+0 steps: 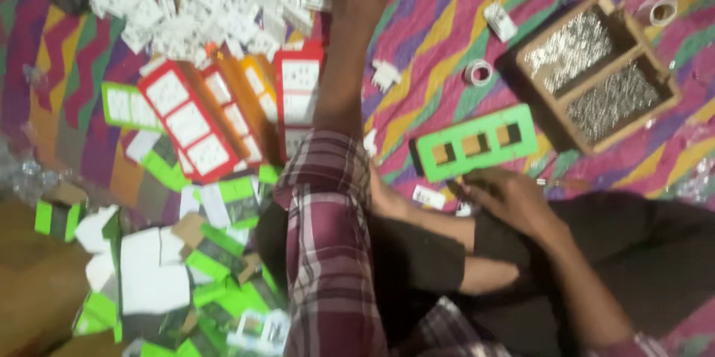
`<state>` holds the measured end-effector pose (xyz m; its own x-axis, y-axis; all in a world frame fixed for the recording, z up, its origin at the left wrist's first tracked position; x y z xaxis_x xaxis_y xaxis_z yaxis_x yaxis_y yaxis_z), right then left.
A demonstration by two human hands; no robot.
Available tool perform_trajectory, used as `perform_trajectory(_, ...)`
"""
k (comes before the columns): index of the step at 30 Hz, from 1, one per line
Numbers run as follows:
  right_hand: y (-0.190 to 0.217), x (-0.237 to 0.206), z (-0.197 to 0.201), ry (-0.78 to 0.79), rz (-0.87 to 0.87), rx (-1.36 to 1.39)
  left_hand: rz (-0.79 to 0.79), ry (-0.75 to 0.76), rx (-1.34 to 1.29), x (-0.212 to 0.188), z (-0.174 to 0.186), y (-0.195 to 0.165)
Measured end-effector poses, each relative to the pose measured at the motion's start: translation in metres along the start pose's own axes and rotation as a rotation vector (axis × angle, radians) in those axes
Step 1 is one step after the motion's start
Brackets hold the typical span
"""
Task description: The person sits on a mat and assembles electrical switch modules into red and green plastic frames. They insert white switch components into the frames, use a screwdriver to secure them, and handle multiple frames and loose components scattered around.
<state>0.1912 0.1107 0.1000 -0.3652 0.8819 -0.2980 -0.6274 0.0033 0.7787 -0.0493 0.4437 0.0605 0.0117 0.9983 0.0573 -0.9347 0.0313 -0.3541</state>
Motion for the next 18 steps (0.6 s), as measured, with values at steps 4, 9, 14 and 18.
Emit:
perform_trajectory(4, -0.011, 0.010, -0.002, 0.005, -0.088, 0.046, -0.058, -0.175, 0.114, 0.018, -0.003, 0.002)
perform_trajectory(9, -0.019, 0.012, -0.005, 0.015, -0.145, 0.052, -0.018, -0.349, 0.253, 0.003, -0.041, -0.002)
perform_trajectory(14, -0.019, 0.013, -0.005, 0.013, -0.162, 0.038, -0.200, 0.071, 0.095, -0.030, -0.069, -0.013)
perform_trajectory(18, -0.020, 0.012, -0.006, 0.059, -0.236, 0.057, -0.213, -0.059, 0.223, 0.001, -0.031, 0.007)
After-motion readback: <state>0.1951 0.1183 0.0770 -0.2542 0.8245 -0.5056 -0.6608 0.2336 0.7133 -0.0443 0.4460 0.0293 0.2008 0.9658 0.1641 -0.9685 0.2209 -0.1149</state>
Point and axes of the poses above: each hand's wrist, its own x-axis towards the middle knuckle, its own z-axis out of the back of the hand, y = z × x, the point moved 3 cm from there along x, towards the middle knuckle, and after that the axes turned 7 degrees about z, right-handed, at the moved point
